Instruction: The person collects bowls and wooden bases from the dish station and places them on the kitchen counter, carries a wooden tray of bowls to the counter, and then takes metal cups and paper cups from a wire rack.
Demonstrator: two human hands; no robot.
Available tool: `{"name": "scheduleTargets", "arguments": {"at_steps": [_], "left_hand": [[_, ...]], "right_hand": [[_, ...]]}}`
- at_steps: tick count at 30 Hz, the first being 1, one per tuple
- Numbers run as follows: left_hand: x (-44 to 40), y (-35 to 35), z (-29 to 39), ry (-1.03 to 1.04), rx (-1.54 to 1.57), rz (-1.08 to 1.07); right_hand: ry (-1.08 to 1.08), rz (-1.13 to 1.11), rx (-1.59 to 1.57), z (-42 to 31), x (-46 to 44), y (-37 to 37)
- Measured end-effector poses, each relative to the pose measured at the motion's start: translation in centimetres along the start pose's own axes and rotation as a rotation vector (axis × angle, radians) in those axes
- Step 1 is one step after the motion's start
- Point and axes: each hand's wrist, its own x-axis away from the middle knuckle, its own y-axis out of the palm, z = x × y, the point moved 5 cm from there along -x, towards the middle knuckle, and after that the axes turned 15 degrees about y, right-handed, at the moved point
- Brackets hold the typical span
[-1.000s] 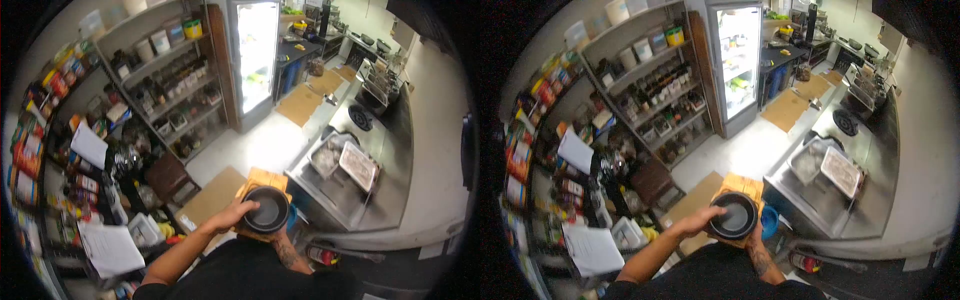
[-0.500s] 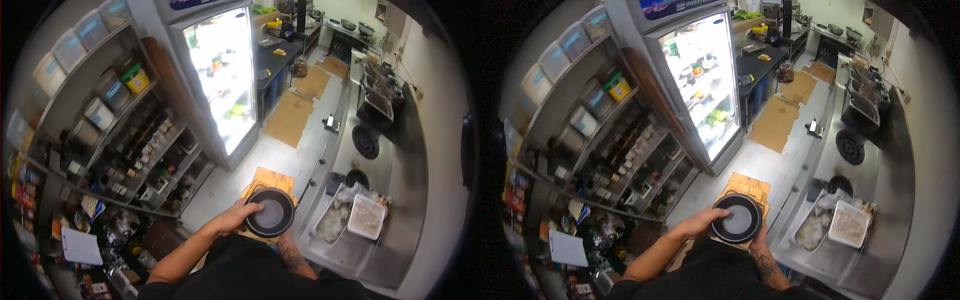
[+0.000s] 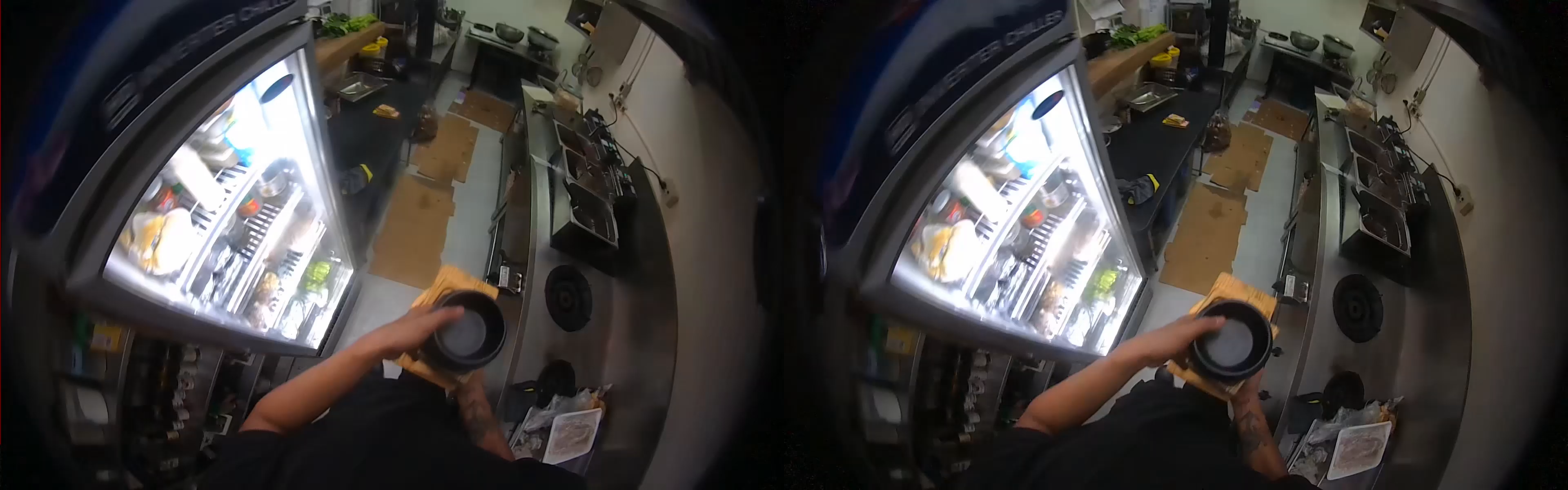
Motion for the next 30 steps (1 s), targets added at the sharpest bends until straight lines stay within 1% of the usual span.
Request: {"name": "scheduleTargets", "arguments": {"at_steps": [1,4,6,8,9,10,11,13,14,15,17,19,20,21,23,25,26,27,29,30], "left_hand": [[-2.3,-1.9,0.9,-0.02,0.004,0.04],[-10.2,-7.7,4.6,0.028,0.019,0.037],[-15.5,-11.3,5.9,0.132,0.031,0.019],[-20.9,-15.7,7.4,0.17,0.061,0.039],[-22.8,-17.3,9.7,0.204,0.082,0.049],[-24.1,-19.3,12.2,0.189,0.005,0.115],[-25.9,-21.6,14.8,0.198,0.009,0.147],[-29.3,-26.0,18.6,0.129,-0.026,0.241],[-31.1,-28.7,20.4,0.132,-0.017,0.257],[-32.5,-31.3,22.8,0.211,-0.064,0.304],[-35.4,-35.5,27.3,0.228,0.018,0.286],[-38.2,-41.3,30.4,0.143,0.001,0.403],[-38.9,-43.2,32.9,0.172,-0.005,0.366],[-40.0,-46.2,34.9,0.213,-0.065,0.471],[-41.9,-51.3,38.5,0.202,-0.02,0.38],[-42.8,-55.4,43.2,0.25,-0.089,0.432],[-43.8,-58.9,44.8,0.274,-0.115,0.486],[-44.3,-61.3,46.9,0.292,-0.14,0.505],[-44.6,-65.9,50.6,0.281,-0.201,0.614],[-44.7,-67.4,52.4,0.301,-0.228,0.602]], "right_hand": [[-0.029,0.013,-0.01,-2.0,-1.9,1.2],[-0.092,0.013,-0.026,-8.0,-9.0,4.9],[-0.117,0.011,-0.017,-12.0,-14.4,6.9],[-0.132,0.006,0.003,-16.4,-20.5,9.0],[-0.125,-0.004,0.017,-18.5,-23.5,10.3],[-0.118,-0.019,0.032,-20.8,-26.6,12.2],[-0.112,-0.039,0.049,-23.0,-29.7,14.4],[-0.081,-0.107,0.08,-27.0,-35.5,19.7],[-0.07,-0.156,0.093,-28.7,-38.1,22.9],[-0.013,-0.318,0.027,-30.2,-40.2,27.2],[0.039,-0.235,0.118,-33.1,-47.4,29.6],[0.13,-0.397,0.117,-35.3,-52.1,36.8],[0.143,-0.458,0.134,-36.5,-56.2,38.6],[0.21,-0.493,0.166,-37.1,-57.1,43.1],[0.28,-0.515,0.221,-38.7,-61.2,49.5],[0.224,-0.437,0.276,-40.1,-65.5,55.4],[0.217,-0.496,0.31,-40.6,-68.7,57.9],[0.165,-0.584,0.27,-40.9,-71.9,60.8],[0.265,-0.698,0.283,-41.3,-77.3,65.5],[0.27,-0.696,0.301,-41.5,-79.0,68.1]]}}
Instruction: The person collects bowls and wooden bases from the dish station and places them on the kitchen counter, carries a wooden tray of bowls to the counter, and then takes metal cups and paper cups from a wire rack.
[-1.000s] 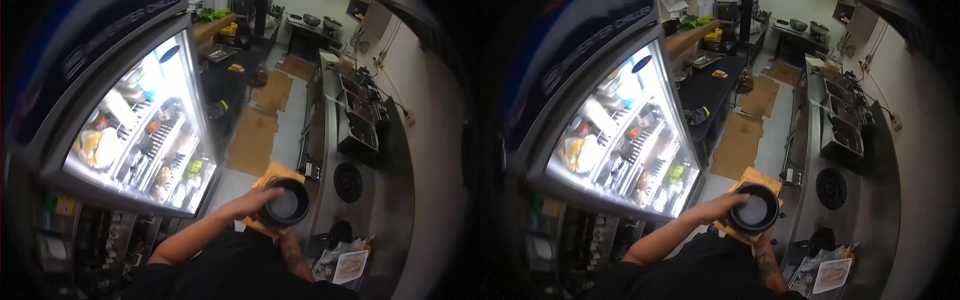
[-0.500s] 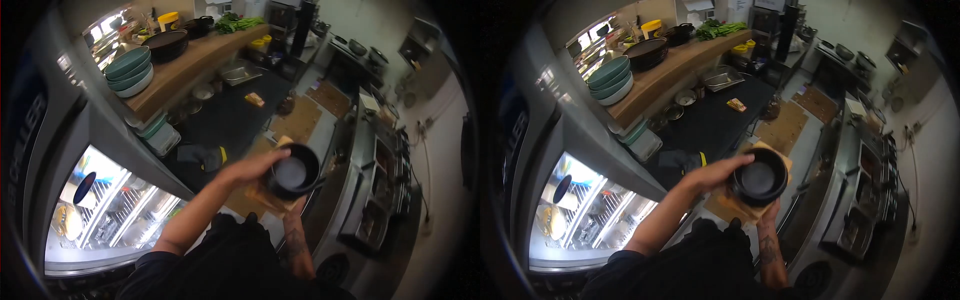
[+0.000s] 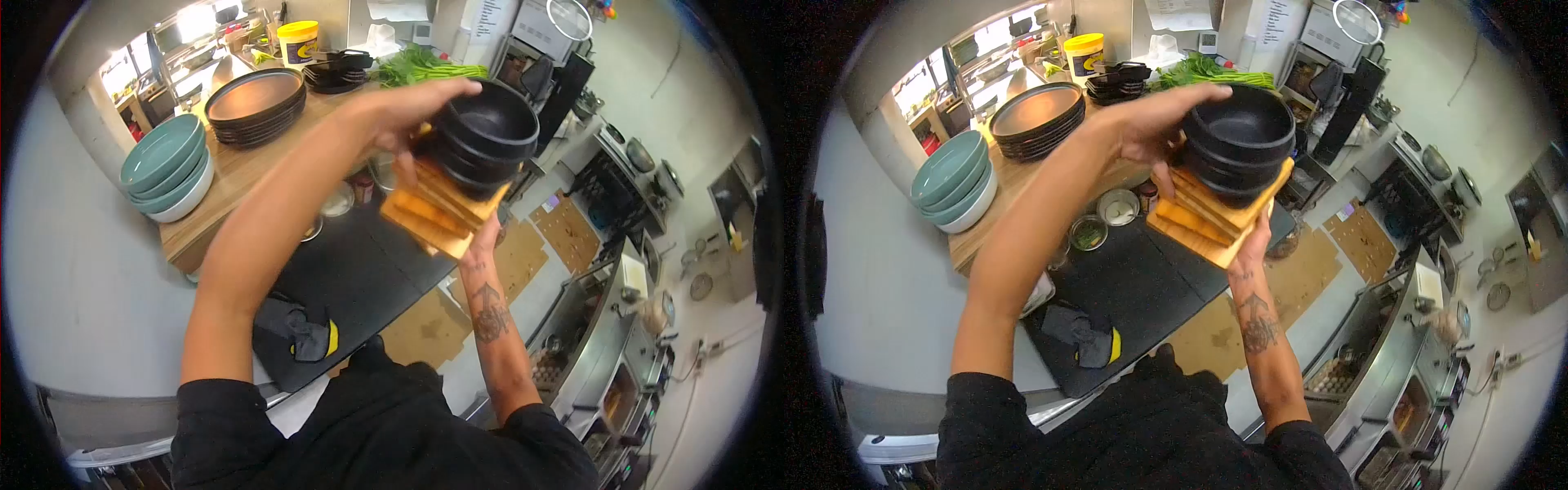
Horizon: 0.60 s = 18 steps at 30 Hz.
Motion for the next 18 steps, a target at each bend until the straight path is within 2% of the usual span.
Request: {"name": "scheduleTargets", "arguments": {"at_steps": [1,2,3,5,8,10,12,17,18], "left_hand": [[-1.3,-1.3,0.9,0.025,-0.018,-0.01],[-3.0,-3.0,1.4,0.024,-0.034,0.066],[-4.7,-4.5,2.0,-0.018,-0.014,0.026],[-7.2,-7.5,3.1,-0.05,-0.043,0.136],[-12.6,-13.2,2.0,-0.122,0.033,0.074],[-14.1,-15.1,1.5,-0.149,0.053,0.138],[-15.8,-17.2,0.5,-0.209,0.18,0.162],[-19.0,-19.7,-0.2,-0.249,0.236,0.176],[-19.6,-20.0,-0.3,-0.26,0.218,0.208]], "right_hand": [[0.014,0.002,0.013,-0.8,-2.4,0.8],[0.051,-0.038,-0.004,-1.6,-3.8,3.2],[0.016,-0.036,0.008,-2.4,-6.0,4.3],[0.06,-0.012,-0.08,-3.6,-9.5,6.2],[0.099,-0.087,-0.091,-4.7,-17.3,3.9],[0.124,-0.066,-0.099,-4.7,-21.1,2.5],[0.135,-0.077,-0.143,-5.1,-22.8,2.8],[0.191,-0.116,-0.205,-6.0,-25.2,3.5],[0.166,-0.025,-0.204,-6.3,-25.4,3.6]]}}
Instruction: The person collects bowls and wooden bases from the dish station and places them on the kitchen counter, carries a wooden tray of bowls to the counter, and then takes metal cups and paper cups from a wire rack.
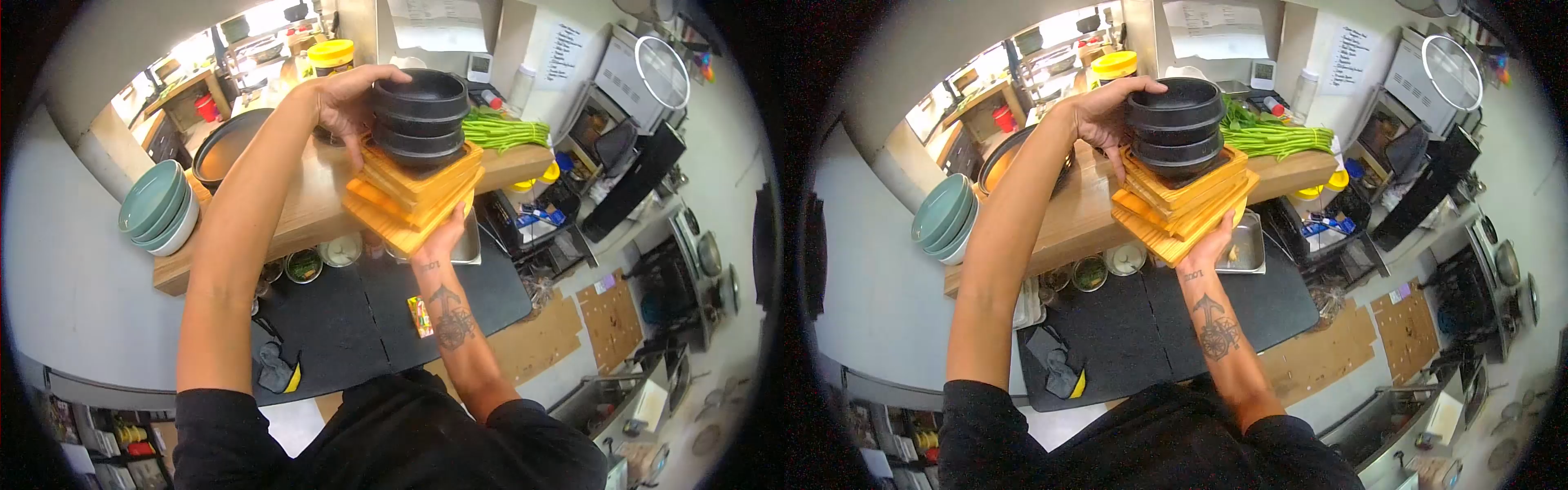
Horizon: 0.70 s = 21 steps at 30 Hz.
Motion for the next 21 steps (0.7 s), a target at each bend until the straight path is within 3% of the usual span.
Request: {"name": "scheduleTargets", "arguments": {"at_steps": [1,7,9,13,16,17,19,20,21], "left_hand": [[-0.4,-0.2,-0.1,-0.01,-0.014,0.035],[-3.0,-3.1,-0.1,-0.056,0.011,0.113],[-3.5,-3.3,0.1,-0.021,0.014,0.106],[-5.0,-5.2,1.0,-0.047,0.003,0.144],[-5.7,-7.2,1.8,-0.123,-0.2,0.209],[-5.9,-7.6,1.9,-0.132,-0.203,0.206],[-6.2,-10.1,2.6,-0.189,-0.425,0.404],[-6.4,-11.0,2.7,-0.246,-0.45,0.306],[-5.8,-10.2,3.1,-0.243,-0.458,0.3]], "right_hand": [[-0.034,0.091,-0.007,-0.1,-0.3,-0.3],[0.015,0.131,-0.082,0.3,-2.7,-0.5],[-0.132,0.203,-0.035,0.4,-3.1,-0.5],[-0.202,0.248,-0.084,2.0,-5.7,-1.9],[-0.291,0.242,-0.126,3.0,-7.2,-1.7],[-0.32,0.361,-0.041,3.2,-6.8,-1.1],[-0.379,0.608,0.134,3.0,-5.4,-0.6],[-0.253,0.664,0.097,3.7,-5.4,-1.6],[-0.261,0.664,0.091,3.3,-4.3,-2.0]]}}
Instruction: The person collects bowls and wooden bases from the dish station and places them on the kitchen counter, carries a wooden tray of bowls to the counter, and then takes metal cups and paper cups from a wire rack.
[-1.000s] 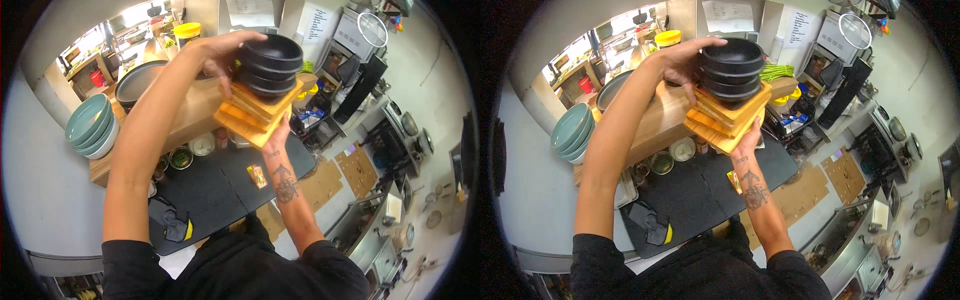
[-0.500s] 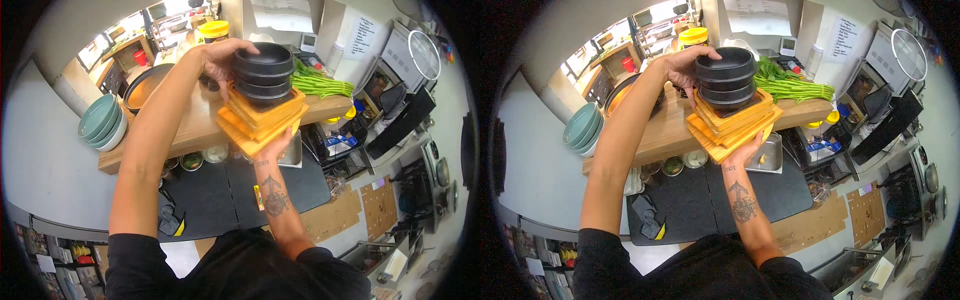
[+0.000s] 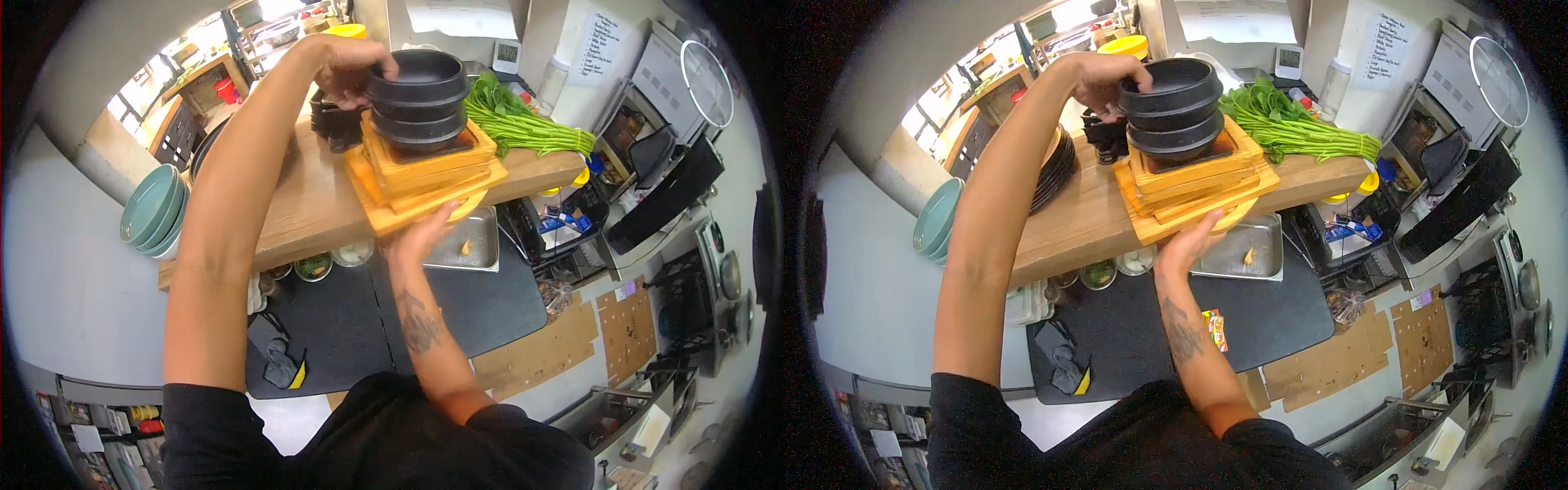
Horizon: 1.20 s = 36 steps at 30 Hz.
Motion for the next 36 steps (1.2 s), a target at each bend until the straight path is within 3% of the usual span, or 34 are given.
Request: {"name": "scheduleTargets", "arguments": {"at_steps": [2,4,6,7,9,10,13,14,17,18,20,22,24,26,28,30,36], "left_hand": [[1.6,1.2,0.5,-0.024,-0.023,-0.024],[1.7,1.2,0.5,-0.024,-0.027,-0.015],[2.2,1.6,-0.1,0.002,0.063,-0.089],[2.5,2.1,-0.2,0.067,0.083,-0.085],[3.5,3.5,0.1,0.097,0.14,-0.068],[4.0,4.1,0.4,0.126,0.194,-0.051],[4.1,4.9,0.3,0.209,0.282,0.04],[4.6,5.0,0.4,0.217,0.28,0.1],[6.2,4.5,0.4,0.312,0.329,0.249],[7.9,4.6,1.1,0.383,0.298,0.274],[12.0,4.4,0.9,0.485,0.265,0.35],[17.9,5.6,0.4,0.614,0.127,0.505],[22.0,6.5,-2.2,0.508,0.188,0.537],[24.1,6.5,-6.4,0.322,0.225,0.573],[24.6,7.0,-10.5,0.28,0.259,0.662],[23.0,6.3,-16.4,0.246,0.311,0.646],[19.7,7.2,-20.9,0.202,0.362,0.671]], "right_hand": [[-0.16,-0.028,0.305,-2.8,1.4,-2.1],[-0.786,-0.177,0.458,-8.4,3.0,-2.5],[-1.134,-0.378,0.73,-14.6,6.6,1.7],[-1.13,-0.385,0.739,-16.6,7.9,4.0],[-0.907,-0.503,1.036,-18.9,9.2,10.1],[-0.783,-0.562,1.179,-18.8,8.8,12.2],[-0.675,-0.649,1.275,-16.7,5.8,16.3],[-0.675,-0.724,1.095,-16.4,7.8,16.6],[-0.761,-0.809,0.963,-16.5,10.3,17.9],[-0.696,-0.963,0.973,-16.4,11.8,18.5],[-0.425,-1.05,0.891,-15.4,15.0,18.2],[-0.45,-1.113,0.911,-12.7,16.0,17.7],[-0.541,-1.156,0.825,-9.6,17.3,16.9],[-0.342,-1.079,0.772,-5.2,18.2,14.7],[-0.196,-1.025,0.774,0.3,17.1,12.7],[-0.241,-1.041,0.777,3.9,15.7,11.5],[-0.278,-0.894,0.886,7.0,11.5,10.3]]}}
